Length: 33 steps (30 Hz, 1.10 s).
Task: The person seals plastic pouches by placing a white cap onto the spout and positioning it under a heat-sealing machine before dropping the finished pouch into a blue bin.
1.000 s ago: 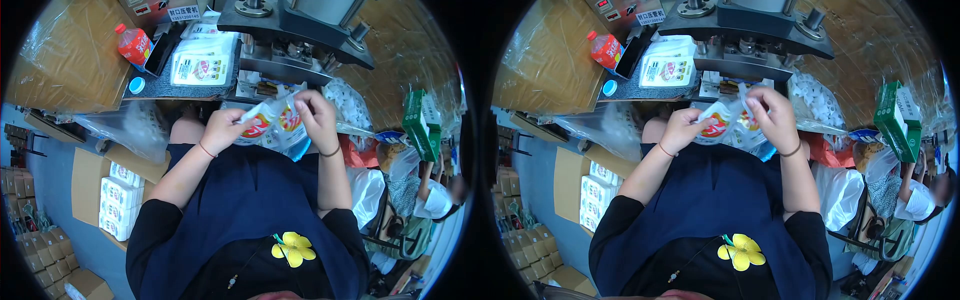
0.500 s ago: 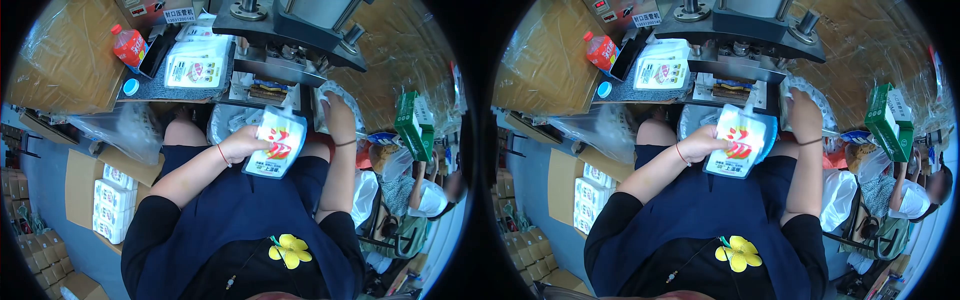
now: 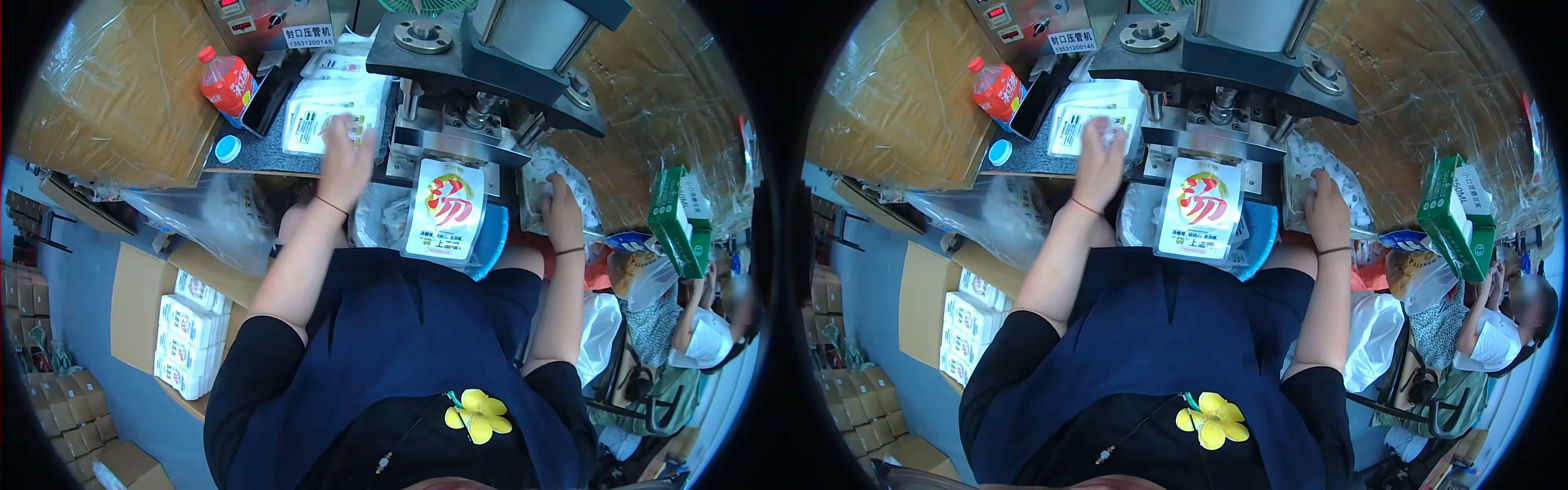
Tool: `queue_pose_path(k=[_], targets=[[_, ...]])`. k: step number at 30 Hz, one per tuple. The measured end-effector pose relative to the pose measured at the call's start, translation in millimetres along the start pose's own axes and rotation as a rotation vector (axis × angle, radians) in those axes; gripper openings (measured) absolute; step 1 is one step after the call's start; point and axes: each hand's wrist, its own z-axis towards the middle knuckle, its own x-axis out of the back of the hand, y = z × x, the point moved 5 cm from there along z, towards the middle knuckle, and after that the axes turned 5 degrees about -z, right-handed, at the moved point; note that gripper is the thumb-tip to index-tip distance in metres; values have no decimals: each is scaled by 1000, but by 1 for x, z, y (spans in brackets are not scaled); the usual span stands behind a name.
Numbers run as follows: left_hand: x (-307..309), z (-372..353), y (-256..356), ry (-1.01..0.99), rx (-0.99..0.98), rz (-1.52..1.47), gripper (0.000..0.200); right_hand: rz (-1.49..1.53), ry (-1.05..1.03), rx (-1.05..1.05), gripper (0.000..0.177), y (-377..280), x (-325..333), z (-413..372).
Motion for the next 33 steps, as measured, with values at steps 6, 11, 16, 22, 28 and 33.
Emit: queue_pose_path(k=[6,11,16,22,28,33], targets=[[27,-42,-5,-333,-503,615,40,391,-17,-188,17,-12,27,-11],[16,-59,-35,-292,315,-597,21,645,-84,154,12,-85,24,-8],[-10,-78,39,-601,384,-361,28,1022,-98,96,13,-137,33,6],[-54,-111,60,-777,566,-879,32,915,-129,150,16,-147,42,17],[-72,-136,77,-989,809,-1112,33,898,-429,136,18,-119,31,8],[-85,-144,73,-1040,853,-1123,32,869,-481,152,17,-103,21,6]])
